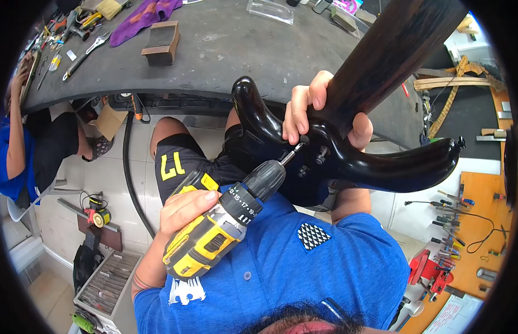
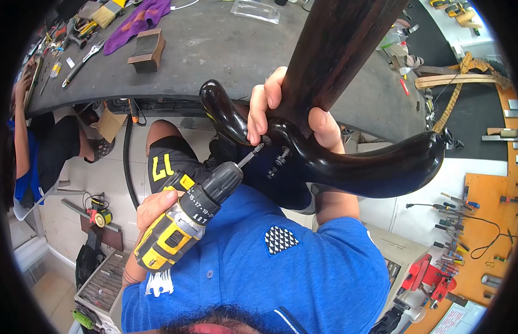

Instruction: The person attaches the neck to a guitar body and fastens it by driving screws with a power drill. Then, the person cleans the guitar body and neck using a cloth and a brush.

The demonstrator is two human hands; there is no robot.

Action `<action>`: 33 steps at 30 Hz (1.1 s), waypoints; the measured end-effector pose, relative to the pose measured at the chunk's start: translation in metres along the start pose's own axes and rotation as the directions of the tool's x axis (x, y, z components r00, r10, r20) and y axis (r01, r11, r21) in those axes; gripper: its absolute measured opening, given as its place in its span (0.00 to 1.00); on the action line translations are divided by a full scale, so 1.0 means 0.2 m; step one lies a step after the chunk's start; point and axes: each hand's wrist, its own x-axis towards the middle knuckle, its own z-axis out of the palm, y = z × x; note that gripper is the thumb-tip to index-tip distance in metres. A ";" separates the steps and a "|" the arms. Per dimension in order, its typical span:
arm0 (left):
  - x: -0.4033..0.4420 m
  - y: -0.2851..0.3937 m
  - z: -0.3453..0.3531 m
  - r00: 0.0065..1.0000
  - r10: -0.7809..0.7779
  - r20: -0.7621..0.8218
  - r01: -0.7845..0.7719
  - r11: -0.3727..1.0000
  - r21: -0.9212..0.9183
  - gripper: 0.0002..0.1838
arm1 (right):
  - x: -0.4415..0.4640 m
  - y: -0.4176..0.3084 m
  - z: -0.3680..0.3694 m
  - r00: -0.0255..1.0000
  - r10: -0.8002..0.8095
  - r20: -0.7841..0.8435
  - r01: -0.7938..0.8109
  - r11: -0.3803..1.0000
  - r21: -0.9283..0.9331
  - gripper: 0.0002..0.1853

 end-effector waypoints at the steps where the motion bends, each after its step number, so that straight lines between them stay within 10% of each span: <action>1: 0.00 -0.02 0.00 0.999 0.017 0.029 -0.018 1.000 0.003 0.38 | 0.00 0.00 0.00 1.000 0.002 0.001 -0.002 1.000 0.001 0.38; 9: 0.01 -0.02 0.01 0.997 0.011 0.070 -0.015 0.999 0.049 0.44 | -0.02 -0.01 -0.02 0.999 -0.002 0.035 0.001 1.000 0.025 0.37; 12: -0.01 0.03 0.04 0.995 -0.100 0.002 0.100 0.995 -0.016 0.34 | -0.02 -0.01 -0.02 0.999 -0.012 0.047 0.010 1.000 0.023 0.37; 14: -0.13 0.05 0.06 0.868 -0.496 0.000 0.481 0.840 -0.251 0.24 | -0.02 0.00 -0.01 0.999 -0.017 0.050 0.017 1.000 0.016 0.37; 18: -0.02 0.13 0.05 0.928 -0.372 -0.006 0.368 0.920 -0.131 0.20 | -0.02 0.02 -0.01 0.999 -0.032 0.044 0.031 0.999 0.035 0.39; 26: -0.01 0.30 -0.03 0.824 -0.522 0.218 0.559 0.811 -0.170 0.47 | 0.01 0.07 0.01 0.996 -0.058 0.074 0.051 0.995 0.085 0.50; 28: -0.04 0.31 -0.02 0.505 -0.757 0.415 0.804 0.238 -0.545 0.39 | 0.01 0.06 0.02 0.997 -0.034 0.074 0.028 0.996 0.080 0.51; 30: -0.01 0.27 -0.03 0.210 -0.769 0.603 0.679 -0.329 -0.656 0.36 | 0.00 0.07 0.04 0.997 -0.022 0.068 0.017 0.997 0.075 0.52; 33: 0.00 0.29 -0.03 0.096 -0.749 0.655 0.681 -0.430 -0.592 0.31 | 0.00 0.08 0.06 0.997 -0.026 0.070 0.021 0.996 0.083 0.53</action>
